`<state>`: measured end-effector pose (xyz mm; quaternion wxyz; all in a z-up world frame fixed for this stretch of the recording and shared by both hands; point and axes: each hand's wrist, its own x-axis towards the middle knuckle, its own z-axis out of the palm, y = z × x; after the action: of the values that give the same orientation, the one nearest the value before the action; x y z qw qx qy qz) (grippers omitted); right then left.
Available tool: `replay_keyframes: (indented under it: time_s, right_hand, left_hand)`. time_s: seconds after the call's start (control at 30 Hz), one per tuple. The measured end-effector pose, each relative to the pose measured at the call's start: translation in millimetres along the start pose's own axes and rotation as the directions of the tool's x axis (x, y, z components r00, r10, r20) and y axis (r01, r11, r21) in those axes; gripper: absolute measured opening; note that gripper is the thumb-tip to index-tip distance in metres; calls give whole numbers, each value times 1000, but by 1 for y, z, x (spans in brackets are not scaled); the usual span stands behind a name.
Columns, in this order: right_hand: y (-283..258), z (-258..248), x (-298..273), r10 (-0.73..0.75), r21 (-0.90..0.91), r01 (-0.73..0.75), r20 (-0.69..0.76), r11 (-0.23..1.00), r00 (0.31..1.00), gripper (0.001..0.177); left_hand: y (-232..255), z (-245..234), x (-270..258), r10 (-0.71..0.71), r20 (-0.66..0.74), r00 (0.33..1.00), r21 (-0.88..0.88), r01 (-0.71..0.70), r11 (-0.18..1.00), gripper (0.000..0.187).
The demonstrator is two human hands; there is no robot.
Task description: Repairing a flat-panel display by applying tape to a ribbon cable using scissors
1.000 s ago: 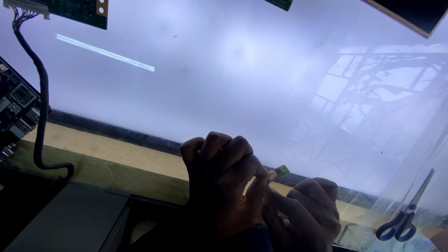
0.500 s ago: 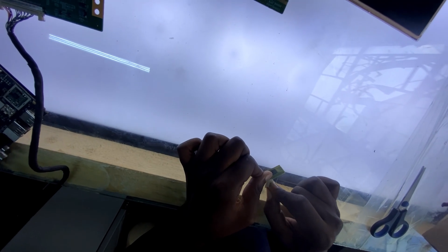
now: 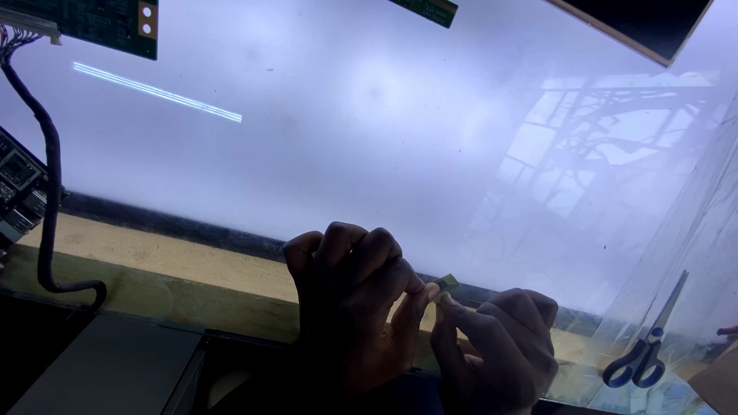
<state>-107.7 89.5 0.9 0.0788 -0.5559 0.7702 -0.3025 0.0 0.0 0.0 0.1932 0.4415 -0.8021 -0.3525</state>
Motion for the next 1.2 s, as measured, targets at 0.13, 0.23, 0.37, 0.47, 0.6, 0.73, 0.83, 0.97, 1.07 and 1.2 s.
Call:
replay_keyframes:
  time_s: [0.13, 0.23, 0.37, 0.47, 0.6, 0.73, 0.83, 0.97, 1.07, 1.2]
  right_hand:
    - [0, -6, -6, 42, -10, -41, 54, 999, 998, 19]
    - [3, -5, -7, 89, 5, -89, 7, 996, 996, 19]
    - [5, -3, -8, 55, -17, -55, -4, 998, 998, 20]
    - [8, -1, -6, 53, -9, -53, -12, 999, 999, 19]
    - [9, -4, -9, 57, -19, -57, -1, 998, 998, 22]
    - [6, -2, -6, 106, 20, -104, -67, 994, 992, 18]
    - [8, -2, -8, 60, -23, -61, -17, 998, 998, 23]
    - [9, -2, -7, 107, -14, -107, -42, 994, 993, 21]
    - [11, -4, -10, 87, -34, -88, -23, 996, 996, 22]
    - [6, -4, -5, 108, -7, -108, -49, 994, 993, 18]
  left_hand:
    - [-1, 0, -1, 20, -2, 1000, 21, -20, 1000, 23]
    - [-1, 0, 0, 26, 6, 1000, 24, -26, 999, 22]
    - [-1, 1, -1, 15, 17, 1000, 14, -15, 1000, 22]
    - [-1, 0, 0, 14, 13, 1000, 15, -14, 1000, 21]
    - [0, 0, -1, 3, 32, 999, 13, -4, 1000, 21]
    - [-1, 1, -1, 15, 27, 1000, 22, -15, 1000, 22]
    - [-1, 1, -1, 12, 29, 999, 23, -13, 1000, 21]
    - [-1, 1, -1, 16, 25, 1000, 23, -16, 1000, 21]
    - [0, 0, -1, 14, 29, 999, 12, -15, 1000, 22]
    - [-1, 1, -1, 25, 24, 999, 29, -26, 999, 22]
